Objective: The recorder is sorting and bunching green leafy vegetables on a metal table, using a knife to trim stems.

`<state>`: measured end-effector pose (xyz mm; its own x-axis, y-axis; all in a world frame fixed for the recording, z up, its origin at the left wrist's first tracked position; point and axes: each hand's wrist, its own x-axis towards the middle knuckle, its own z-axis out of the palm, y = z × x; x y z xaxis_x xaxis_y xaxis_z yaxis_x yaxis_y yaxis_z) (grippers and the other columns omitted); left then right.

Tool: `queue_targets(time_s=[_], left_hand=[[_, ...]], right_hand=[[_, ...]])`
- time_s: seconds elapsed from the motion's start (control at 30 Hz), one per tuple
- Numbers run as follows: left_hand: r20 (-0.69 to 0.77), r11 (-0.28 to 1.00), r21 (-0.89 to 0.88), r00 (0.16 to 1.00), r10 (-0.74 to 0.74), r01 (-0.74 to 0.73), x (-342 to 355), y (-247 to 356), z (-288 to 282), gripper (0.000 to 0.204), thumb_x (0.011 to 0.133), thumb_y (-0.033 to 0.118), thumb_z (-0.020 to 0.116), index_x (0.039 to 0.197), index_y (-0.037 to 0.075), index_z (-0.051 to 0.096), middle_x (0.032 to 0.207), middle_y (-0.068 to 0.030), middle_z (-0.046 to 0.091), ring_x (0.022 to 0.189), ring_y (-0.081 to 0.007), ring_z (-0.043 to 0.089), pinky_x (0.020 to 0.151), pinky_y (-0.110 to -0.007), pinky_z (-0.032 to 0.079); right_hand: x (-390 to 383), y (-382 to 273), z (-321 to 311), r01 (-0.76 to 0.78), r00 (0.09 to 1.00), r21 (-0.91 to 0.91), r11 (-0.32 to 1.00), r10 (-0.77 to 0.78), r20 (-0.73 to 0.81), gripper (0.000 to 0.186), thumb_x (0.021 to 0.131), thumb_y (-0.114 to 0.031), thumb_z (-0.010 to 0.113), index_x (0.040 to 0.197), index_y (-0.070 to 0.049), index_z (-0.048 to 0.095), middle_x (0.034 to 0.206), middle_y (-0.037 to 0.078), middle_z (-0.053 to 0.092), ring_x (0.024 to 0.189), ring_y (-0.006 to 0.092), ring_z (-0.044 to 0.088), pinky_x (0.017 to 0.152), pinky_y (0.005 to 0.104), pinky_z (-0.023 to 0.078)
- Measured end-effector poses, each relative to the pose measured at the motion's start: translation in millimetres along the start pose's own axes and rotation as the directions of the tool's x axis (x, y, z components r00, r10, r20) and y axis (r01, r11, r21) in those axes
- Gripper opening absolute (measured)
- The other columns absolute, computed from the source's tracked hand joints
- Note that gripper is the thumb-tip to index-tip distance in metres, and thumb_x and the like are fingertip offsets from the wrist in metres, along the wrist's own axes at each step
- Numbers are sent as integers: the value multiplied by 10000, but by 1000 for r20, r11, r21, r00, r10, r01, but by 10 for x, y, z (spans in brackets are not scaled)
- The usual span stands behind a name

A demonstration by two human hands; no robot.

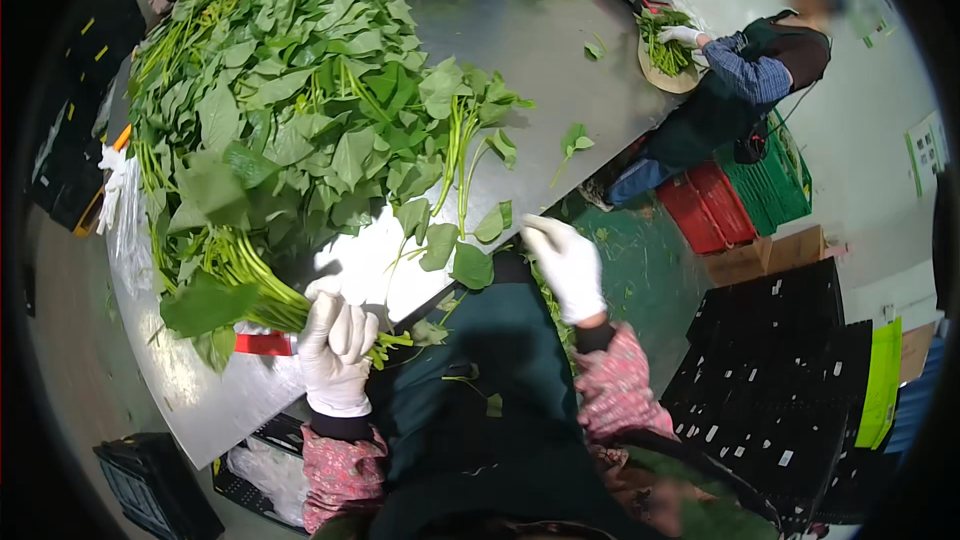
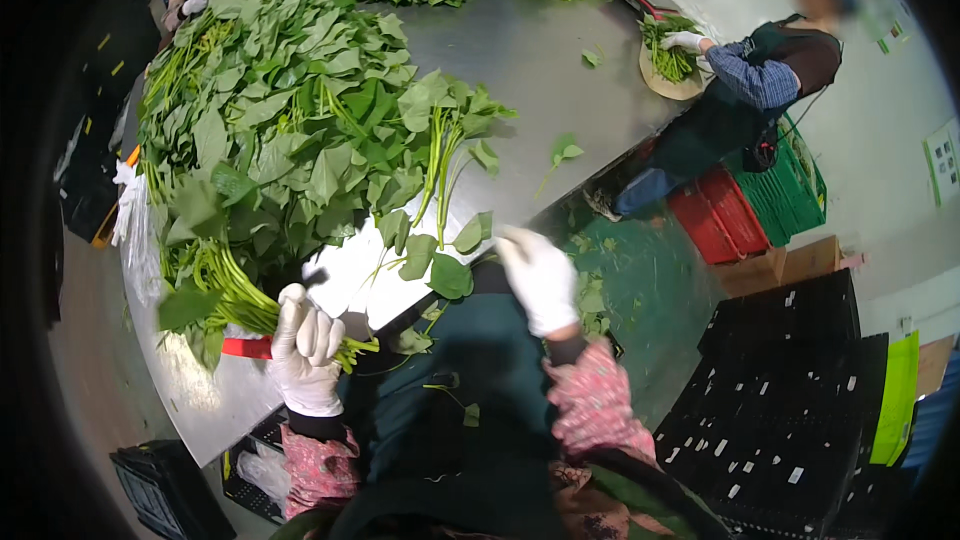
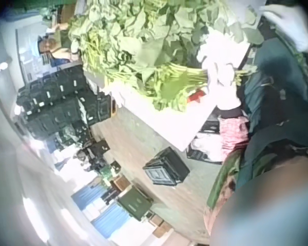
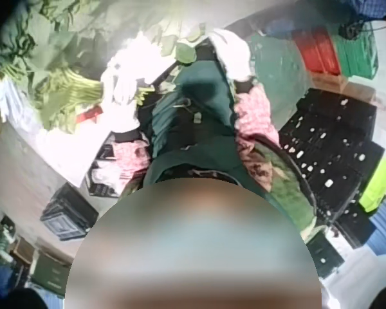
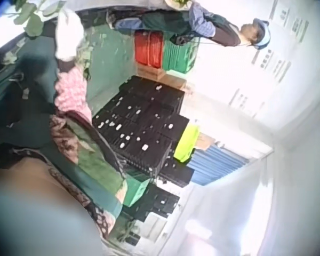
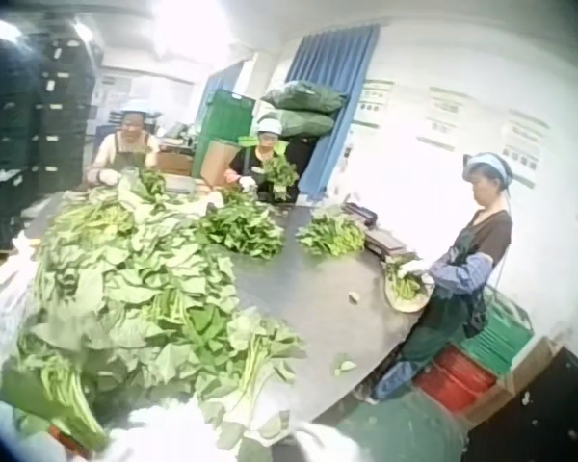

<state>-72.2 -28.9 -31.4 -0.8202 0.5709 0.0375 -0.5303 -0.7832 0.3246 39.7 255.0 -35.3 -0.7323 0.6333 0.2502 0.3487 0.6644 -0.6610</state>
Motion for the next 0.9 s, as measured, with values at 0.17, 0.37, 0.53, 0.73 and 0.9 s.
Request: queue_targets(time_s=[0.17, 0.37, 0.53, 0.73, 0.9], left_hand=[[-108, 967, 254, 993, 47, -19, 15, -165, 208, 209, 1010, 155, 504, 1143, 6, 565, 522, 40, 373, 366, -67, 281, 396, -222, 249], [-318, 930, 360, 947, 44, 78, 69, -389, 103, 224, 969, 114, 569, 1130, -39, 603, 794, -87, 633, 529, -129, 513, 535, -247, 423], [-255, 901, 348, 951, -174, 258, 269, -766, 297, 317, 964, 119, 594, 1212, -78, 592, 1019, -136, 695, 626, -101, 552, 598, -230, 452], [-226, 854, 354, 921, -318, 382, 262, -928, 358, 176, 929, 44, 619, 1072, -60, 617, 867, -95, 651, 599, -91, 549, 548, -218, 446], [-217, 948, 316, 976, 36, 35, 127, -767, 385, 139, 969, 118, 603, 1057, 21, 556, 863, -120, 638, 616, -141, 562, 511, -253, 444]], right_hand=[[547, -245, 834, -134, 963, -268, 954, 190, 193, 418, 845, -470, 622, 1003, -86, 675, 981, 176, 689, 900, 378, 661, 786, 476, 511], [405, -195, 475, -455, 876, 625, 635, 191, 443, 170, 915, -185, 666, 970, -38, 599, 769, 12, 637, 611, 52, 560, 531, 183, 400], [-215, -477, -50, -410, 853, 567, 714, 81, 515, 154, 918, -131, 667, 1015, -22, 620, 805, 11, 642, 699, 51, 577, 597, 200, 437], [-564, -368, -10, -409, 866, 649, 641, 48, 498, 152, 928, -145, 668, 937, -15, 589, 800, 2, 618, 696, 39, 538, 620, 205, 447], [-585, -228, 21, -297, 948, 876, 380, 227, 223, 164, 1000, -173, 550, 990, -9, 549, 838, 61, 617, 685, 126, 604, 605, 238, 479]])
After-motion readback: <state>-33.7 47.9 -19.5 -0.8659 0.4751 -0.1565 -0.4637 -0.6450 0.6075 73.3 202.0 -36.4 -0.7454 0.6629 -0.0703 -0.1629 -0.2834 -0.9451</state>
